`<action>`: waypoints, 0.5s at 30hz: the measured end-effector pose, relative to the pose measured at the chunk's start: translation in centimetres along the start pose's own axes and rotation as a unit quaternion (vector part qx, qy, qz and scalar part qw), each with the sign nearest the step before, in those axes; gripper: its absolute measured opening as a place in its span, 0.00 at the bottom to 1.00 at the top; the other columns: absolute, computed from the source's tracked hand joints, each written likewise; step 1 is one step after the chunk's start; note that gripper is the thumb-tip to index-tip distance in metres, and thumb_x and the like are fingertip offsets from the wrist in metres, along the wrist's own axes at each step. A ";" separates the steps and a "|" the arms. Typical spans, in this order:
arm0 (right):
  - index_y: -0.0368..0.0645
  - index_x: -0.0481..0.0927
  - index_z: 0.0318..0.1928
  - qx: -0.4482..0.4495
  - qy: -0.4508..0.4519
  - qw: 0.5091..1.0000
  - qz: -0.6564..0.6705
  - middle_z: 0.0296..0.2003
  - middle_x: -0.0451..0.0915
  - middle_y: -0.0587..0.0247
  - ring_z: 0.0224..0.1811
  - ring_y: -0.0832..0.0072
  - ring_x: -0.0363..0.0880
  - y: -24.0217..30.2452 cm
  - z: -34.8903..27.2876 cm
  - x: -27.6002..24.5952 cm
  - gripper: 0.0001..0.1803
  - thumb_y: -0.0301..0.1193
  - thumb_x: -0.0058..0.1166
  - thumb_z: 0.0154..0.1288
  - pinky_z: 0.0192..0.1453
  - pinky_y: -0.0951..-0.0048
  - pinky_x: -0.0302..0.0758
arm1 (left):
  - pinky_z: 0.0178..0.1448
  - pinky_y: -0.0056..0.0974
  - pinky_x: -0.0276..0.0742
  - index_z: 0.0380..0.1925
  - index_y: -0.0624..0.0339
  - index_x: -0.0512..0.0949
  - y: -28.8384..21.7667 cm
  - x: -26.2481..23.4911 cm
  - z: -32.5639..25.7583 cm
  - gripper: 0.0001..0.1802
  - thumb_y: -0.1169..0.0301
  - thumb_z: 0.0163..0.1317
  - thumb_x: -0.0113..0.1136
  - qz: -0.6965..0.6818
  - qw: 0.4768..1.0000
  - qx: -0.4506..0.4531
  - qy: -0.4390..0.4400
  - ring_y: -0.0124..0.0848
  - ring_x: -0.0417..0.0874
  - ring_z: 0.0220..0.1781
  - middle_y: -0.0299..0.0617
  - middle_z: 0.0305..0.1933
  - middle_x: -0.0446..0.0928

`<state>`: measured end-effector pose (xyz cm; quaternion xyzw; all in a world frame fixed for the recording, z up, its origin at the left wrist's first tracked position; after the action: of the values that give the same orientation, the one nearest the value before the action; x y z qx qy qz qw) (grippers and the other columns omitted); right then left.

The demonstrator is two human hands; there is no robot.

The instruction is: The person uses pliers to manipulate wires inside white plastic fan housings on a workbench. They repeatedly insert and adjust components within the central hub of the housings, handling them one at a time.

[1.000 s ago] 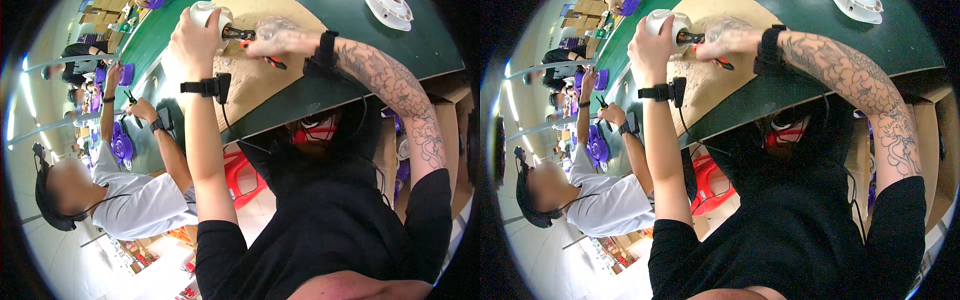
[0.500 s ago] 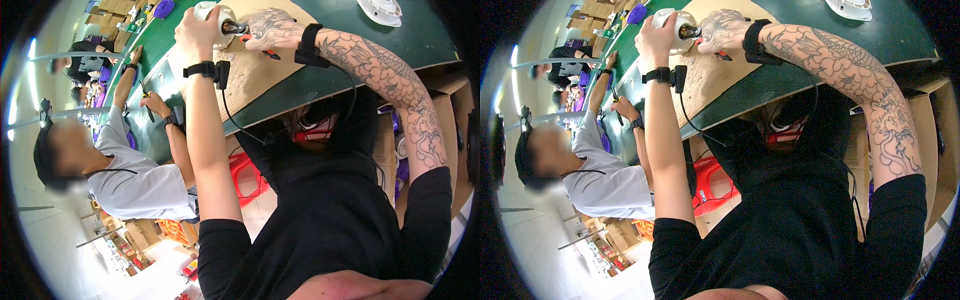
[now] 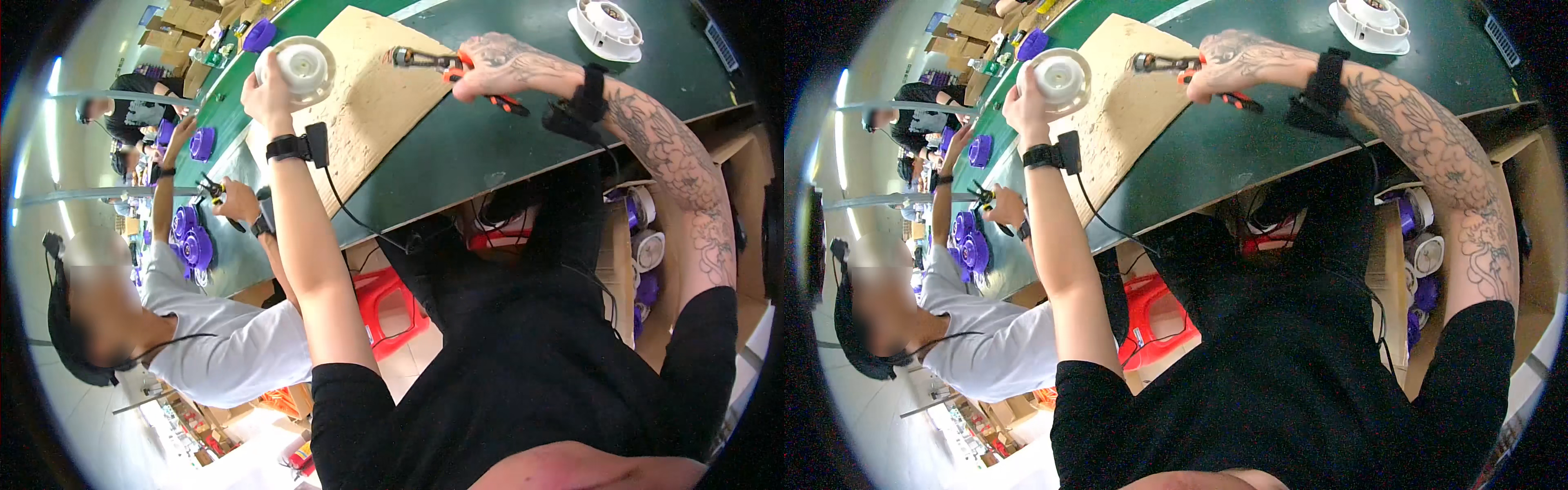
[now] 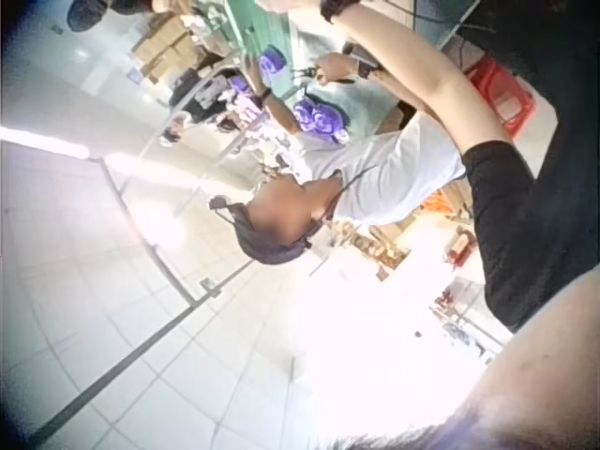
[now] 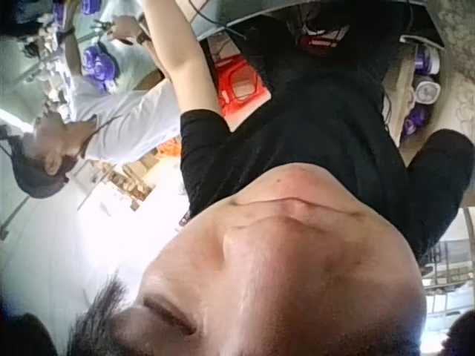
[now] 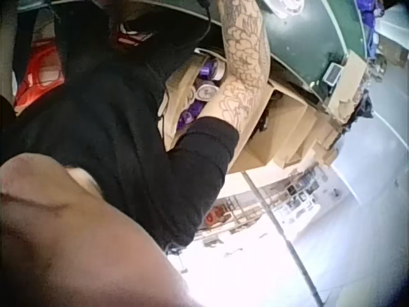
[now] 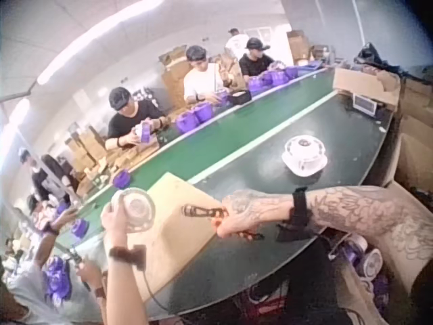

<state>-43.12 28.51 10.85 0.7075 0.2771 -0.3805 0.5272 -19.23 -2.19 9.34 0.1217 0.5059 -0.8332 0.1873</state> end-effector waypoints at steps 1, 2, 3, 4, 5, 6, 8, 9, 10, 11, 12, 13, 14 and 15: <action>0.35 0.82 0.30 0.005 -0.025 0.999 -0.021 0.25 0.80 0.50 0.31 0.59 0.81 -0.1 1.0 -0.8 0.24 0.46 0.65 0.42 0.36 0.58 0.75 | 0.49 0.42 0.84 0.40 0.66 0.87 0.3 0.4 1.2 0.26 0.50 0.63 0.73 -0.215 0.970 -0.092 0.071 0.39 0.90 0.44 0.49 0.43 0.89; 0.36 0.82 0.28 0.019 -0.048 0.998 -0.039 0.24 0.80 0.53 0.29 0.60 0.80 -0.6 2.4 -0.9 0.24 0.46 0.64 0.41 0.34 0.59 0.73 | 0.53 0.46 0.85 0.46 0.64 0.85 1.3 0.0 1.6 0.25 0.49 0.70 0.65 -0.262 0.939 -0.189 0.117 0.41 0.89 0.49 0.47 0.49 0.87; 0.37 0.82 0.26 0.033 -0.076 0.995 -0.059 0.22 0.79 0.55 0.26 0.61 0.78 -2.0 4.7 -1.2 0.23 0.47 0.63 0.40 0.31 0.60 0.71 | 0.55 0.48 0.85 0.52 0.63 0.83 1.5 0.8 1.3 0.27 0.48 0.73 0.60 -0.331 0.898 -0.213 0.197 0.41 0.88 0.52 0.47 0.53 0.86; 0.38 0.81 0.23 0.040 -0.100 0.991 -0.077 0.21 0.79 0.58 0.24 0.62 0.76 -2.9 7.0 -1.6 0.22 0.48 0.62 0.39 0.28 0.61 0.68 | 0.58 0.49 0.85 0.57 0.63 0.80 2.3 1.1 0.3 0.29 0.47 0.75 0.55 -0.393 0.848 -0.234 0.270 0.41 0.87 0.55 0.47 0.57 0.84; 0.40 0.80 0.21 0.064 -0.065 0.994 -0.063 0.21 0.79 0.59 0.24 0.64 0.76 -3.4 9.2 -2.3 0.21 0.48 0.61 0.38 0.27 0.63 0.65 | 0.61 0.50 0.85 0.60 0.63 0.78 3.4 1.1 -0.9 0.30 0.47 0.77 0.50 -0.382 0.836 -0.256 0.301 0.42 0.86 0.57 0.48 0.59 0.83; 0.41 0.79 0.21 0.073 -0.074 0.994 -0.045 0.21 0.80 0.59 0.25 0.64 0.76 -4.6 10.8 -3.3 0.21 0.48 0.61 0.37 0.27 0.64 0.65 | 0.63 0.51 0.84 0.64 0.63 0.75 3.6 2.0 -2.4 0.31 0.47 0.79 0.46 -0.376 0.818 -0.273 0.339 0.42 0.85 0.60 0.48 0.62 0.81; 0.42 0.78 0.20 0.088 -0.095 0.992 -0.006 0.21 0.80 0.59 0.25 0.64 0.77 -7.4 14.2 -4.6 0.21 0.48 0.61 0.37 0.26 0.64 0.64 | 0.66 0.52 0.82 0.64 0.63 0.74 3.1 3.3 -5.9 0.31 0.48 0.80 0.45 -0.401 0.782 -0.315 0.359 0.42 0.84 0.62 0.50 0.63 0.81; 0.43 0.78 0.19 0.093 -0.111 0.989 -0.007 0.21 0.79 0.60 0.25 0.63 0.76 -8.4 16.1 -5.0 0.21 0.50 0.62 0.36 0.27 0.63 0.63 | 0.66 0.51 0.83 0.64 0.63 0.74 2.9 2.9 -6.5 0.30 0.48 0.80 0.45 -0.415 0.755 -0.315 0.398 0.42 0.85 0.61 0.50 0.62 0.81; 0.44 0.78 0.19 0.087 -0.108 0.990 -0.005 0.22 0.80 0.60 0.26 0.63 0.76 -8.6 16.9 -4.5 0.22 0.51 0.63 0.37 0.27 0.62 0.64 | 0.65 0.49 0.83 0.63 0.64 0.75 3.5 2.2 -7.9 0.30 0.48 0.79 0.45 -0.425 0.729 -0.320 0.431 0.41 0.85 0.61 0.51 0.61 0.82; 0.45 0.78 0.19 0.093 -0.099 0.991 -0.005 0.22 0.80 0.60 0.27 0.63 0.77 -8.2 17.7 -4.4 0.22 0.51 0.63 0.37 0.28 0.62 0.65 | 0.64 0.47 0.84 0.61 0.64 0.76 3.4 1.6 -9.2 0.30 0.48 0.78 0.48 -0.386 0.746 -0.318 0.440 0.39 0.86 0.59 0.49 0.60 0.83; 0.45 0.78 0.19 0.102 -0.088 0.991 -0.008 0.23 0.80 0.60 0.27 0.63 0.78 -7.7 18.4 -4.3 0.22 0.52 0.64 0.37 0.28 0.62 0.66 | 0.63 0.44 0.84 0.60 0.64 0.78 3.4 1.3 -10.4 0.29 0.48 0.78 0.51 -0.349 0.758 -0.319 0.448 0.36 0.86 0.57 0.47 0.58 0.84; 0.45 0.80 0.20 0.107 -0.074 0.991 -0.020 0.24 0.82 0.60 0.29 0.62 0.80 -6.4 19.1 -3.9 0.21 0.51 0.64 0.38 0.30 0.63 0.68 | 0.58 0.40 0.85 0.55 0.64 0.80 4.8 0.4 -10.9 0.27 0.50 0.77 0.54 -0.283 0.792 -0.270 0.469 0.32 0.87 0.55 0.46 0.55 0.85; 0.45 0.80 0.21 0.115 -0.070 0.991 -0.026 0.25 0.82 0.60 0.30 0.62 0.81 -7.4 19.6 -3.6 0.21 0.51 0.64 0.39 0.30 0.63 0.69 | 0.52 0.35 0.84 0.53 0.64 0.82 1.3 0.6 -12.8 0.25 0.51 0.76 0.57 -0.267 0.777 -0.290 0.490 0.28 0.87 0.50 0.44 0.50 0.86; 0.45 0.81 0.22 0.107 -0.065 0.992 -0.025 0.25 0.83 0.60 0.31 0.62 0.82 -7.0 20.1 -3.3 0.21 0.51 0.64 0.39 0.31 0.63 0.70 | 0.50 0.34 0.84 0.53 0.64 0.82 0.2 0.3 -13.6 0.25 0.51 0.75 0.58 -0.248 0.773 -0.302 0.500 0.27 0.86 0.48 0.42 0.48 0.86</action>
<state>-55.41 11.36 6.75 0.7262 0.2174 -0.4663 0.4560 -19.17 9.77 2.79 0.3289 0.7663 -0.4768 -0.2780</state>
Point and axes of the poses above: each hand's wrist, its own z-axis towards the middle knuckle, its own x-axis out of the palm, y = z × x, the point moved 1 cm from there along z, towards the middle knuckle
